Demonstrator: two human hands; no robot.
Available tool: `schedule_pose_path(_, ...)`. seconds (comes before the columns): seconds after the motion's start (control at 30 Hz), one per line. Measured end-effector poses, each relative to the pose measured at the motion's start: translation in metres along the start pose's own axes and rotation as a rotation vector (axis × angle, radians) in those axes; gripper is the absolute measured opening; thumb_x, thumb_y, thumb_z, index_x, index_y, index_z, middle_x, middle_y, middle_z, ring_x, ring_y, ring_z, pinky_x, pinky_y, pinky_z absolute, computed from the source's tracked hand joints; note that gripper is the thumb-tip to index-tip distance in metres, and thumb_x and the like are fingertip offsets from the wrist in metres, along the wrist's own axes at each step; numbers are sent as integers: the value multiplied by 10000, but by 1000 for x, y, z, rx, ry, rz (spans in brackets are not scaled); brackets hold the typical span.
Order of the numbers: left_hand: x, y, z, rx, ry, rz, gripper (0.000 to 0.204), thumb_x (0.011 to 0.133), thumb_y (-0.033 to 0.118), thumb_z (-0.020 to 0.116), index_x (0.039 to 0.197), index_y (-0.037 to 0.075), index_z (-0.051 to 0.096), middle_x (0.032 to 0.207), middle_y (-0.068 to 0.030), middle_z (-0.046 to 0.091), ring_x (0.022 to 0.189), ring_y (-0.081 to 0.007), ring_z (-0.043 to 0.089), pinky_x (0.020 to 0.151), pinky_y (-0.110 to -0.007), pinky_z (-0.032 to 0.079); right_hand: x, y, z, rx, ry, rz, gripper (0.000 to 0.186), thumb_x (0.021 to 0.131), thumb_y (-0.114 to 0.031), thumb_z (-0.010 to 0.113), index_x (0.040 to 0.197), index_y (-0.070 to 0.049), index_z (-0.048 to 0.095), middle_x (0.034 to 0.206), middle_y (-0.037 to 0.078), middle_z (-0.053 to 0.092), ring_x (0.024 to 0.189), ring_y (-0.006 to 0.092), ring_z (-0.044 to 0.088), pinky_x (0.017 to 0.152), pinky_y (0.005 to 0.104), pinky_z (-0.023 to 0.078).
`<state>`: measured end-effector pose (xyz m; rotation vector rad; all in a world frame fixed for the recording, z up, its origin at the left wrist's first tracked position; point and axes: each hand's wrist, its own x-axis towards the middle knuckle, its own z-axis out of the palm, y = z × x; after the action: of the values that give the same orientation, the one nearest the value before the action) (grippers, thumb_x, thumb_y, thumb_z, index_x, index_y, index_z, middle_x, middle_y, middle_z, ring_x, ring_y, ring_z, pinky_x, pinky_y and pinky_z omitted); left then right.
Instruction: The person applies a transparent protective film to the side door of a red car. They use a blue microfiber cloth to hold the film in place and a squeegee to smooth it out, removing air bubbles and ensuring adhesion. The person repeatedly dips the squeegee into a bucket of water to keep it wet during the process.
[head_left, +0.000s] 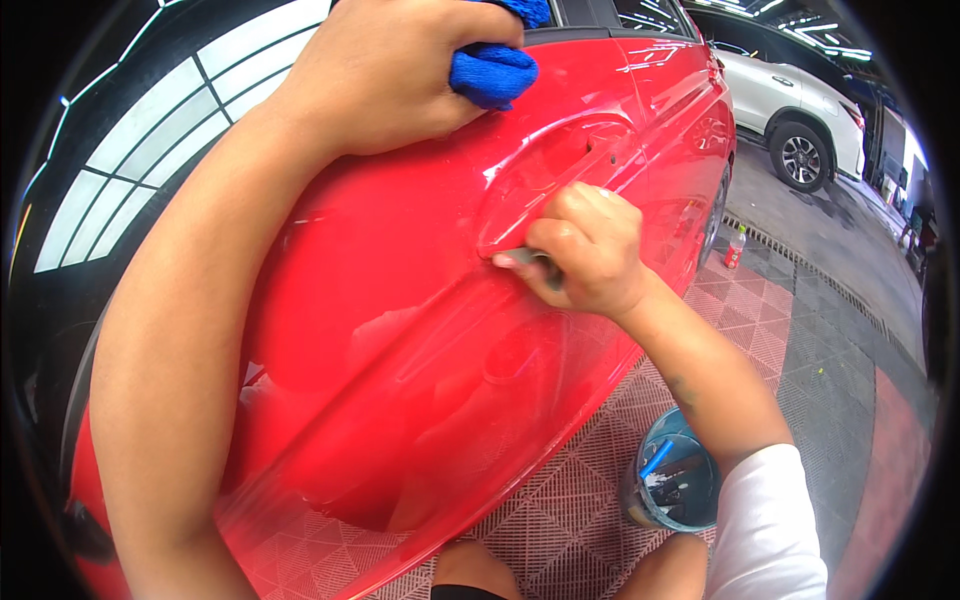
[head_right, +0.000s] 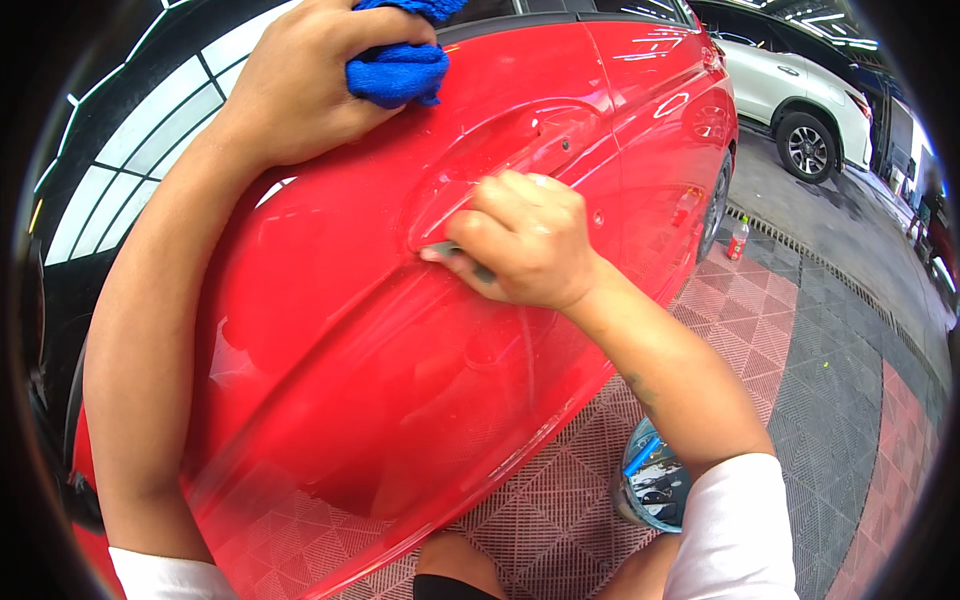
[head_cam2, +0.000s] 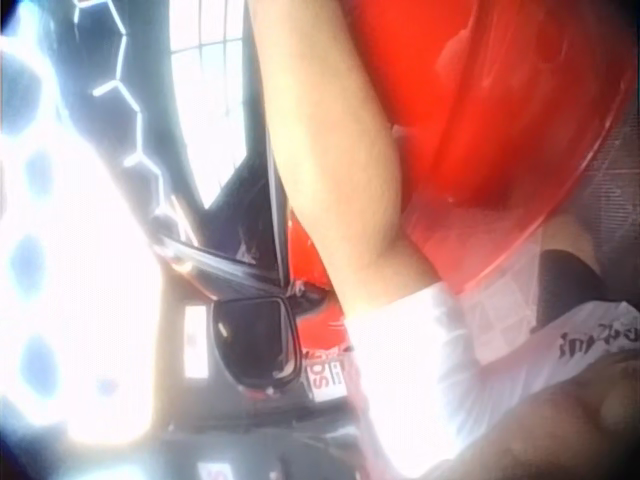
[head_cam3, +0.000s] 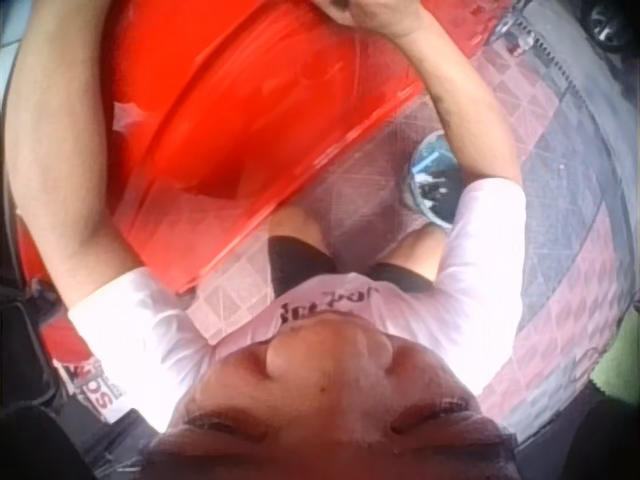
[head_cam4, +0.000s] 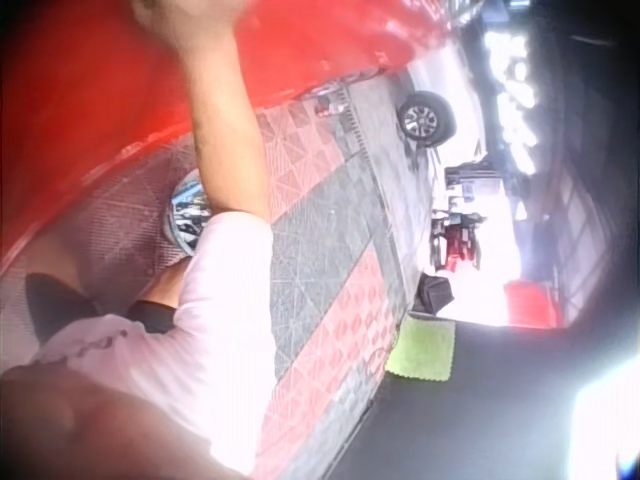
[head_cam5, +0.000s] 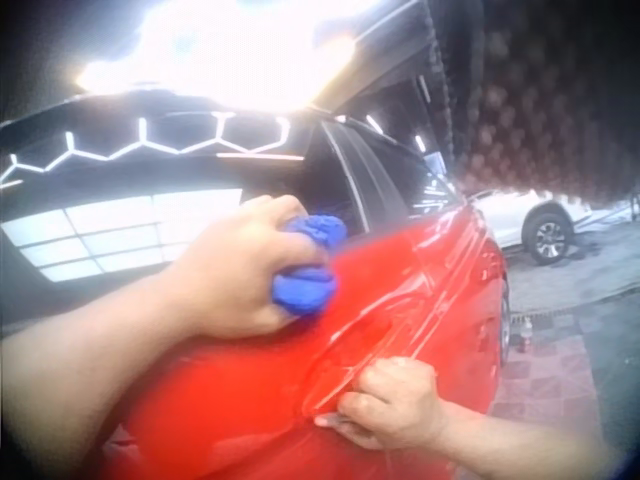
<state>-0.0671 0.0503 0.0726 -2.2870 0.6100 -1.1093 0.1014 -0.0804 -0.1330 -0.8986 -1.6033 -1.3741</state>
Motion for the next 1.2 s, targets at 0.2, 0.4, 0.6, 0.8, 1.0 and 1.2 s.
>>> schedule_pose_path(0.2, 3, 7, -7, 26, -73, -40, 200, 861, 189, 833, 1052, 131, 843, 1118, -178, 701, 1056, -405, 702, 933, -502, 584, 25, -11, 18, 13, 107, 1, 351, 817, -267, 974, 864, -153, 646, 731, 30, 536, 587, 235, 561, 519, 396, 411)
schedule_pose_path(0.4, 3, 8, -6, 60, -57, -28, 186, 848, 167, 819, 1029, 122, 834, 1124, -180, 702, 1045, -410, 699, 933, -507, 583, 1, -6, 2, 6, -1, 75, 357, 817, -272, 969, 847, -152, 634, 756, 39, 544, 615, 235, 576, 542, 390, 426)
schedule_pose_path(0.6, 3, 6, -3, 37, -34, -18, 193, 836, 156, 826, 1026, 123, 831, 1120, -177, 702, 1037, -411, 697, 933, -512, 584, -1, -10, 5, -36, 15, 82, 374, 820, -298, 973, 831, -152, 628, 742, 34, 531, 604, 239, 555, 534, 405, 400)
schedule_pose_path(0.8, 2, 4, -3, 51, -32, -1, 208, 831, 165, 835, 1035, 128, 829, 1121, -181, 704, 1040, -413, 699, 940, -516, 584, 1, -22, 22, -20, 125, 115, 368, 816, -267, 978, 810, -152, 629, 730, 35, 533, 587, 236, 540, 534, 407, 401)
schedule_pose_path(1.0, 2, 3, 1, 59, -10, 4, 204, 843, 174, 836, 1041, 126, 839, 1102, -184, 708, 1025, -410, 705, 930, -515, 587, 1, -29, 24, -58, 118, 133, 335, 807, -244, 976, 828, -149, 656, 735, 33, 527, 601, 240, 554, 539, 413, 418)
schedule_pose_path(1.2, 2, -2, 5, 12, -17, 6, 192, 857, 158, 833, 1042, 109, 844, 1100, -197, 715, 1037, -409, 714, 926, -506, 593, -11, -28, 14, -23, 82, 192, 328, 809, -244, 978, 824, -147, 665, 738, 34, 509, 598, 242, 539, 543, 407, 426)
